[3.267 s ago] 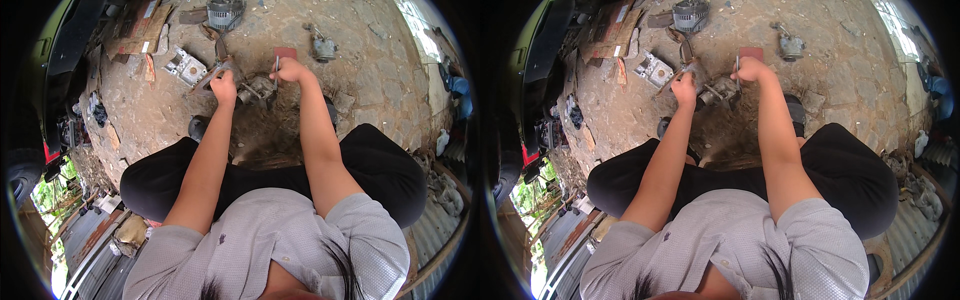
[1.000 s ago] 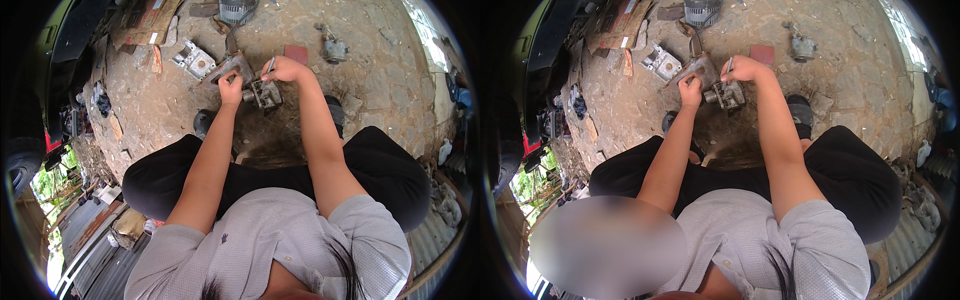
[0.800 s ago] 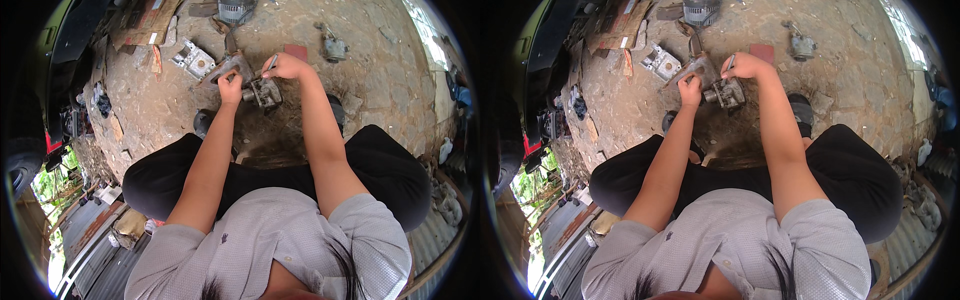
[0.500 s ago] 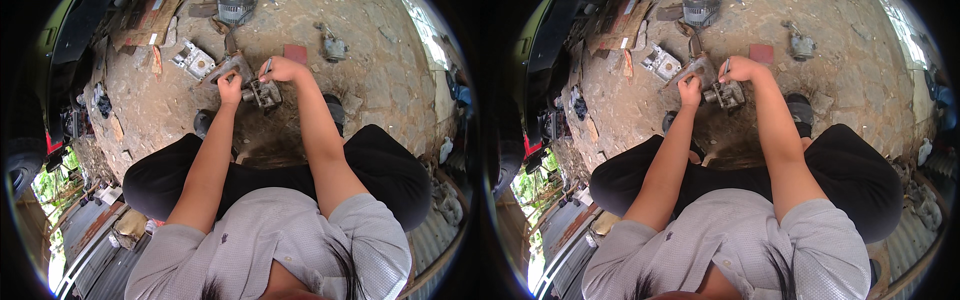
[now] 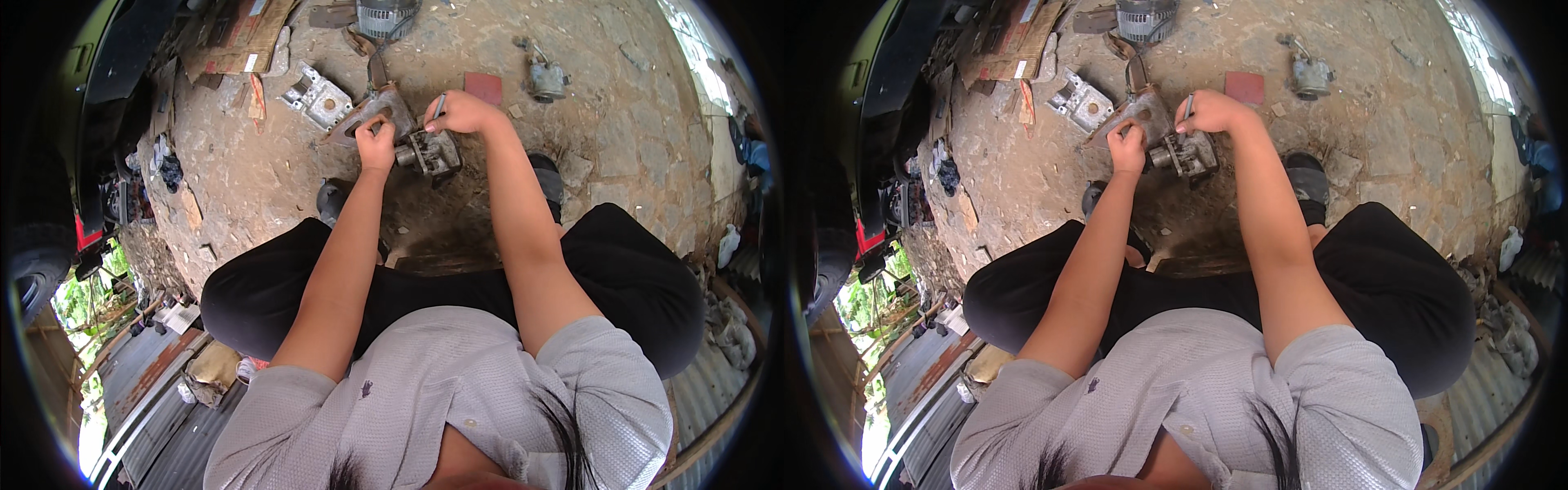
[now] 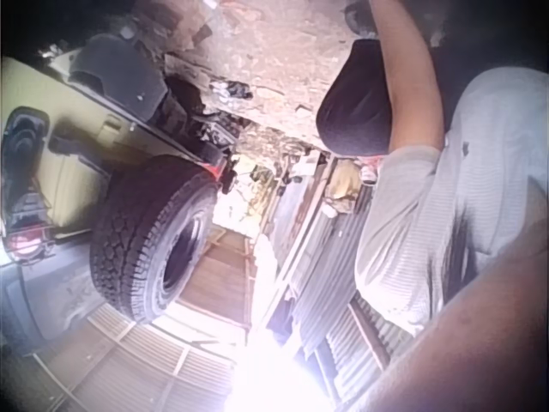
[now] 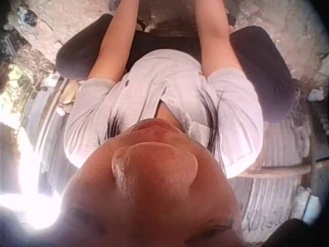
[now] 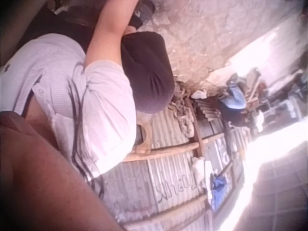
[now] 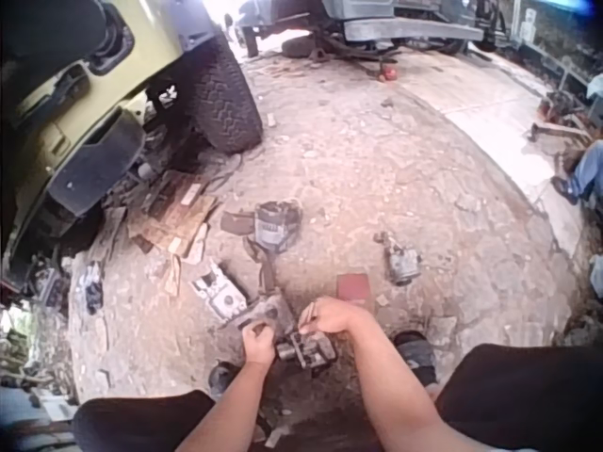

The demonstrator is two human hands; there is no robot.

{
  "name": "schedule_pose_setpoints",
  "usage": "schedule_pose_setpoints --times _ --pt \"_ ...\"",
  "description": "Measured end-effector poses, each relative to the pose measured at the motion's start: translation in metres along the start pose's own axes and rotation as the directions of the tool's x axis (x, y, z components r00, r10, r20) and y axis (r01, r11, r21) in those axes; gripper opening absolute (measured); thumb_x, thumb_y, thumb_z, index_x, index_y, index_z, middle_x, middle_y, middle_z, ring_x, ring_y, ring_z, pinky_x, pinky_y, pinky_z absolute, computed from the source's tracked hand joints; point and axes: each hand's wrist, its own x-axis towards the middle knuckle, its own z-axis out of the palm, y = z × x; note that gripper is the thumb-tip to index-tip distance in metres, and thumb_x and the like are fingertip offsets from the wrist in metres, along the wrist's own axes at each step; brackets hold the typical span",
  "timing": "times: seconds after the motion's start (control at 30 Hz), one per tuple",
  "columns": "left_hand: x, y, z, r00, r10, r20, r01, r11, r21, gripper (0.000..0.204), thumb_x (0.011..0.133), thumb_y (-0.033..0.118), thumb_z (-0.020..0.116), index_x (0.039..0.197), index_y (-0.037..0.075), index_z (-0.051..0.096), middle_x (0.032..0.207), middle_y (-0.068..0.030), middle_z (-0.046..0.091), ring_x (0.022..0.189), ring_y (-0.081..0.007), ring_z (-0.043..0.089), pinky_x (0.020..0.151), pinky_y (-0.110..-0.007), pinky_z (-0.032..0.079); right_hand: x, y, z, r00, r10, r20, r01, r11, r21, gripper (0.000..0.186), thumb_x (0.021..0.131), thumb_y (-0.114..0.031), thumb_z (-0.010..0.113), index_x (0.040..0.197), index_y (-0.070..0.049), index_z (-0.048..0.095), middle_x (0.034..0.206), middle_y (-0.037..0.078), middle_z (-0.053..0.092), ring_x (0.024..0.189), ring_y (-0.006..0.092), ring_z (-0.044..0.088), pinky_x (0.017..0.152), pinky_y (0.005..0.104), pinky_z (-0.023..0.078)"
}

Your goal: The person sits on the floor and uses a small metal tool to scrape and clean a mechanical part. They repeatedly scrape the surface and edges of the part, occasionally repositioning it with their hands.

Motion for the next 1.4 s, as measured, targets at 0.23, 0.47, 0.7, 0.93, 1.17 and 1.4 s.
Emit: schedule_pose_setpoints --times 0.23,0.47,0.7,0.93,1.17,1.4 --pt "0.000 -0.003 -0.003 1.000 -0.004 0.015 0.004 1.000 0.003 0.019 0.093 0.006 0.058 0.074 0.002 0.055 0.068 0.0018 0.050 0.057 -0.0070 0.041 0.052 -0.026 0.031 -0.005 -0.004 -0.010 0.996 0.092 0.018 -0.090 0.991 -0.096 0.019 0.087 -0.018 0.082 0.102 -0.006 0.083 0.088 0.011 0.080 0.086 0.0243 0.076 0.082 0.0377 0.057" --pt "0.001 -0.006 -0.004 1.000 0.001 0.026 0.000 1.000 -0.023 0.017 0.093 0.005 0.058 0.077 0.001 0.057 0.069 0.0013 0.050 0.057 -0.0070 0.040 0.052 -0.026 0.031 -0.006 0.012 -0.005 0.999 0.004 -0.033 -0.004 1.000 -0.013 0.022 0.090 -0.021 0.084 0.102 -0.004 0.082 0.094 0.009 0.080 0.086 0.0218 0.075 0.081 0.0391 0.057" --pt "-0.002 0.000 -0.003 0.999 -0.022 0.027 0.023 0.998 -0.057 0.016 0.094 0.004 0.058 0.078 0.001 0.058 0.071 0.0003 0.051 0.058 -0.0073 0.041 0.052 -0.026 0.031 -0.005 0.008 -0.007 0.993 0.072 0.093 -0.068 0.996 -0.049 0.022 0.091 -0.022 0.082 0.104 -0.003 0.082 0.088 0.007 0.079 0.080 0.0183 0.072 0.076 0.0384 0.057" --pt "-0.001 -0.008 -0.013 0.999 -0.008 0.043 0.009 0.999 -0.033 0.015 0.094 0.004 0.058 0.080 0.001 0.057 0.072 0.0002 0.051 0.058 -0.0076 0.041 0.052 -0.026 0.030 -0.005 0.008 0.002 0.987 0.121 0.108 -0.125 0.991 0.036 0.023 0.093 -0.021 0.079 0.106 -0.003 0.081 0.084 0.008 0.078 0.078 0.0197 0.072 0.072 0.0363 0.057" --pt "0.001 -0.004 -0.007 0.998 -0.023 0.058 0.024 0.999 -0.022 0.016 0.095 0.006 0.057 0.080 0.001 0.057 0.072 0.0002 0.052 0.058 -0.0071 0.041 0.052 -0.026 0.032 -0.001 0.011 0.001 0.993 0.119 -0.010 -0.116 0.981 0.154 0.026 0.096 -0.026 0.080 0.106 -0.002 0.079 0.082 0.006 0.077 0.070 0.0145 0.066 0.067 0.0348 0.053" --pt "0.001 0.003 0.002 0.998 -0.065 -0.022 0.063 0.997 -0.047 0.015 0.093 0.008 0.062 0.080 0.000 0.061 0.066 0.0029 0.050 0.056 -0.0063 0.041 0.051 -0.028 0.032 -0.003 0.022 0.008 0.989 0.121 -0.088 -0.092 0.955 0.281 0.028 0.099 -0.027 0.078 0.107 0.000 0.079 0.083 0.007 0.078 0.074 0.0141 0.069 0.070 0.0342 0.055"
